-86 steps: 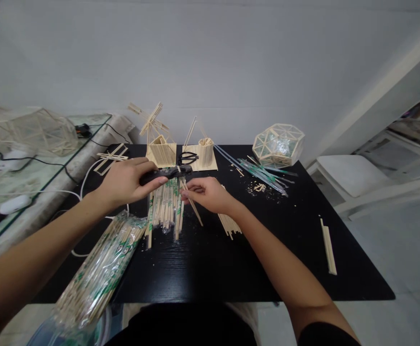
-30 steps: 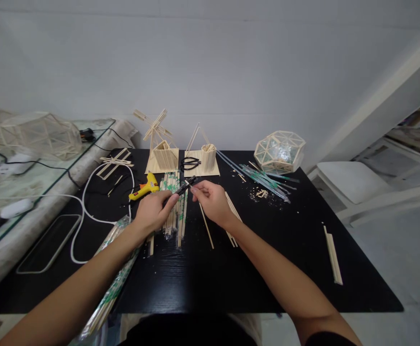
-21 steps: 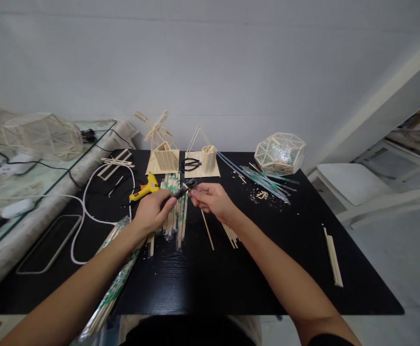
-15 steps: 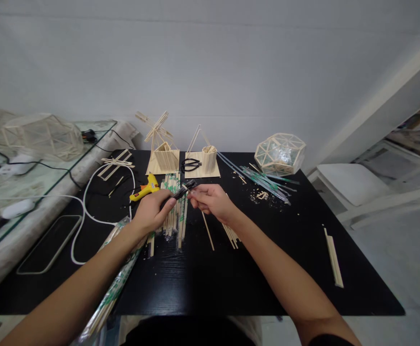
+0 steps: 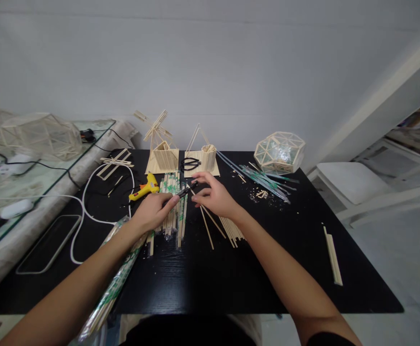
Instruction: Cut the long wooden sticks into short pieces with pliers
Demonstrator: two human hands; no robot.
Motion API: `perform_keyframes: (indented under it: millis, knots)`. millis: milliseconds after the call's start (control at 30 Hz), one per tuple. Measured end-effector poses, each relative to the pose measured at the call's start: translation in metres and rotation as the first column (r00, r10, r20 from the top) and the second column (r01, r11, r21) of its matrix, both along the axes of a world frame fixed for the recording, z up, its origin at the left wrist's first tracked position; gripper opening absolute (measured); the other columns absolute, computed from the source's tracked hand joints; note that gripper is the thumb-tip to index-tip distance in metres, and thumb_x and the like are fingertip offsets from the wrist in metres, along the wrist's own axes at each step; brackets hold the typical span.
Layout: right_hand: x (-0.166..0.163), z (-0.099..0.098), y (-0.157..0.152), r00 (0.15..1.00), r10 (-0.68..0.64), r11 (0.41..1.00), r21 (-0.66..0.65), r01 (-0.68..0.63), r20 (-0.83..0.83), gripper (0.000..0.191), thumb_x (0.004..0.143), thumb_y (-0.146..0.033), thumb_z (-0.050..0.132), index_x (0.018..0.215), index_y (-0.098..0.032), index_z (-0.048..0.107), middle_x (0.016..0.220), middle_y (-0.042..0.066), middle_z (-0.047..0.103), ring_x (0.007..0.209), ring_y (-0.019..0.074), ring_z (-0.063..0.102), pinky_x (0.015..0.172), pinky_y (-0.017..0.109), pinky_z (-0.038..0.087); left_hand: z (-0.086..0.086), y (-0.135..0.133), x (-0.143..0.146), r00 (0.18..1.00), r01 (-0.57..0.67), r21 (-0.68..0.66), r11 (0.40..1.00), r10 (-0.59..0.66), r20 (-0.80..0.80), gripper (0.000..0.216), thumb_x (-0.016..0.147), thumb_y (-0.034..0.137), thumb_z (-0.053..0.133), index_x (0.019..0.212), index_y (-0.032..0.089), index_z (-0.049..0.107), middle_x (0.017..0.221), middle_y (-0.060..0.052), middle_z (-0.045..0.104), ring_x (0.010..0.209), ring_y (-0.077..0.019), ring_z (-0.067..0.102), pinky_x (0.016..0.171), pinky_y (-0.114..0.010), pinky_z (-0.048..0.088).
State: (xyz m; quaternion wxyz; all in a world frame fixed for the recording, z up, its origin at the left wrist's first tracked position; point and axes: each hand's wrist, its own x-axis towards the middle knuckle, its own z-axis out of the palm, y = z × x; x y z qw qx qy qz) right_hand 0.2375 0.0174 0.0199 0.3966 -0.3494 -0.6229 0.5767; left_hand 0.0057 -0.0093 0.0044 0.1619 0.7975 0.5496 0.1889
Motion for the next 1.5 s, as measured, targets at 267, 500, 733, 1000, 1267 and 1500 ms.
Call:
perform_keyframes:
  millis: [267,500,733,1000,1267,1500]
  knots:
    - [0.019,0.005,0.008,0.972,0.229,0.964,-0.155,-0.217,0.060,0.043,0.072,-0.024,0.086,0.111,-0.016,0.070,0.085,0.006,0.074,0.080,0.0215,0.075,0.072,0.036,0.067,-0.001,-0.002,0.003,0.993,0.119,-0.061,0.991,-0.116,0.036,0.057,0.102,0.059,0.032,0.070,0.022,0.061,0.064,-0.004,0.061,0.062,-0.0197,0.055,0.062,-0.032,0.034]
    - [0.017,0.001,0.009,0.978,0.201,0.963,-0.192,-0.188,0.050,0.046,0.070,-0.024,0.088,0.112,-0.015,0.071,0.082,0.007,0.077,0.077,0.0228,0.077,0.074,0.039,0.067,0.000,-0.002,0.004,0.997,0.073,-0.036,0.997,-0.073,-0.022,0.062,0.100,0.064,0.030,0.064,0.022,0.058,0.057,-0.003,0.055,0.058,-0.0192,0.051,0.060,-0.032,0.031]
    - [0.024,0.007,0.010,0.988,0.147,0.975,-0.175,-0.136,0.050,0.055,0.070,-0.024,0.087,0.122,-0.016,0.070,0.084,0.007,0.077,0.080,0.0229,0.077,0.074,0.039,0.066,-0.010,0.005,-0.003,0.997,-0.034,-0.013,0.999,0.033,-0.070,0.066,0.096,0.070,0.035,0.062,0.021,0.061,0.059,-0.007,0.060,0.060,-0.0220,0.056,0.061,-0.033,0.035]
    - [0.030,-0.008,0.021,0.938,-0.052,0.999,0.011,0.051,0.343,0.047,0.072,-0.011,0.081,0.118,-0.015,0.071,0.077,0.004,0.075,0.064,0.0188,0.074,0.066,0.033,0.062,-0.018,0.011,-0.005,0.972,-0.216,-0.012,0.976,0.214,-0.097,0.076,0.096,0.075,0.025,0.065,0.020,0.067,0.061,-0.010,0.063,0.061,-0.0245,0.059,0.061,-0.033,0.035]
    - [0.018,-0.034,0.024,0.812,-0.181,0.954,0.300,0.008,0.555,0.038,0.069,-0.003,0.082,0.105,-0.015,0.076,0.113,0.011,0.071,0.070,0.0145,0.071,0.074,0.031,0.058,-0.018,0.011,-0.005,0.970,-0.220,-0.017,0.975,0.217,-0.110,0.077,0.095,0.076,0.024,0.070,0.020,0.069,0.065,-0.011,0.065,0.065,-0.0264,0.061,0.062,-0.034,0.035]
    - [0.016,-0.031,0.022,0.686,-0.287,0.892,0.447,-0.063,0.669,0.025,0.084,-0.014,0.077,0.109,-0.014,0.075,0.111,0.012,0.073,0.091,0.0219,0.070,0.088,0.038,0.056,-0.015,0.010,-0.004,0.966,-0.227,-0.032,0.973,0.221,-0.133,0.078,0.095,0.076,0.022,0.067,0.019,0.067,0.065,-0.010,0.066,0.066,-0.0253,0.061,0.062,-0.032,0.034]
